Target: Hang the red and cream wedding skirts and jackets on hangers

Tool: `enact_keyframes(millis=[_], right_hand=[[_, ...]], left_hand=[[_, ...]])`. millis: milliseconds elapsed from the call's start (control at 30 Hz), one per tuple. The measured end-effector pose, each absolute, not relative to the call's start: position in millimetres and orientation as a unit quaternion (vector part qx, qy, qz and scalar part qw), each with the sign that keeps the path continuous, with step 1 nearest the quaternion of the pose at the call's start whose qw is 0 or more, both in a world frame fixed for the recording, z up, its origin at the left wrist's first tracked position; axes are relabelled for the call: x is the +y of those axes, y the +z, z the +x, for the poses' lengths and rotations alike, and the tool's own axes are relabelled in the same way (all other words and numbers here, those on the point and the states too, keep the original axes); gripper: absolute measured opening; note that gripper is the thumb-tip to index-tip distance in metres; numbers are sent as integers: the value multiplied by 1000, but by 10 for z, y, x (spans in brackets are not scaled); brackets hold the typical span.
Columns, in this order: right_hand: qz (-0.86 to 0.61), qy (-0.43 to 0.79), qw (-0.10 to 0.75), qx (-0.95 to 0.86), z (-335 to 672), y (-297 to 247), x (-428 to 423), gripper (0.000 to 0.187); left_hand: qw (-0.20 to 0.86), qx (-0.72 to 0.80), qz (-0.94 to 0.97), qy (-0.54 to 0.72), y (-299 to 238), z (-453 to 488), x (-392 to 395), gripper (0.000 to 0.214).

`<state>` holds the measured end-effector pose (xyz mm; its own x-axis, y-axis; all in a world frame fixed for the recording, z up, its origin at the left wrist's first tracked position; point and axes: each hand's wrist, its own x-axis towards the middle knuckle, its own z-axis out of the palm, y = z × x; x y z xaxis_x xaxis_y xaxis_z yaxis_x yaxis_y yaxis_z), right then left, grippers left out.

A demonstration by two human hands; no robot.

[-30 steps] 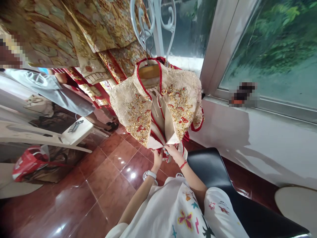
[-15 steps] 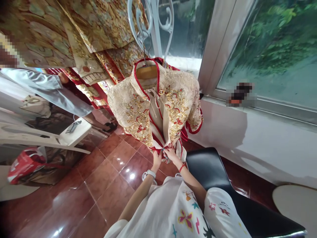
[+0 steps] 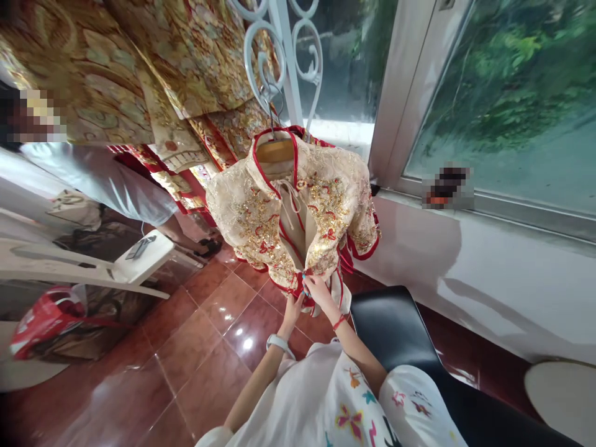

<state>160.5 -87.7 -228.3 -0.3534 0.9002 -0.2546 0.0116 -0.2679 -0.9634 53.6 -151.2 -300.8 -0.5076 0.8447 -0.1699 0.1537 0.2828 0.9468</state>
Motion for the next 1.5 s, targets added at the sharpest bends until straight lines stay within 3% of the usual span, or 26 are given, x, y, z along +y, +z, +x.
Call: enact_keyframes(millis=[100,200,333,700,833,1100,1267,1400,1500], right_hand=[[-460,646,340,-506,1594,-2336,-906,38],[-465,639,340,-510,1571,-2353,-905,39],[-465,625,342,-526,1561,-2310,-859,40],[-472,637,345,-503,1474,-1843,-639,41],[-440,645,374,-500,1472,-1336,-427,38],[-347,612,459,-543,1399,-240,-4,33],[-363,466,450,-669,1494,-198,18,37],[-403,199,513,-731,1608,-31,28,22],[-295,39,483,-824,1405,277,208,25]], left_hand=[[326,729,397,453,-2815,555,-1617,18],[205,773,491,345,-2581,548,-1464,9],[128,789,553,236,-2406,496,-1041,14],[151,762,561,285,-2522,512,-793,14],[160,752,547,331,-2502,480,-729,5],[200,730,511,407,-2463,467,-715,10],[244,711,457,475,-2522,346,-975,15],[244,731,319,551,-2595,-53,-1090,27],[274,721,246,587,-2625,-381,-933,29]])
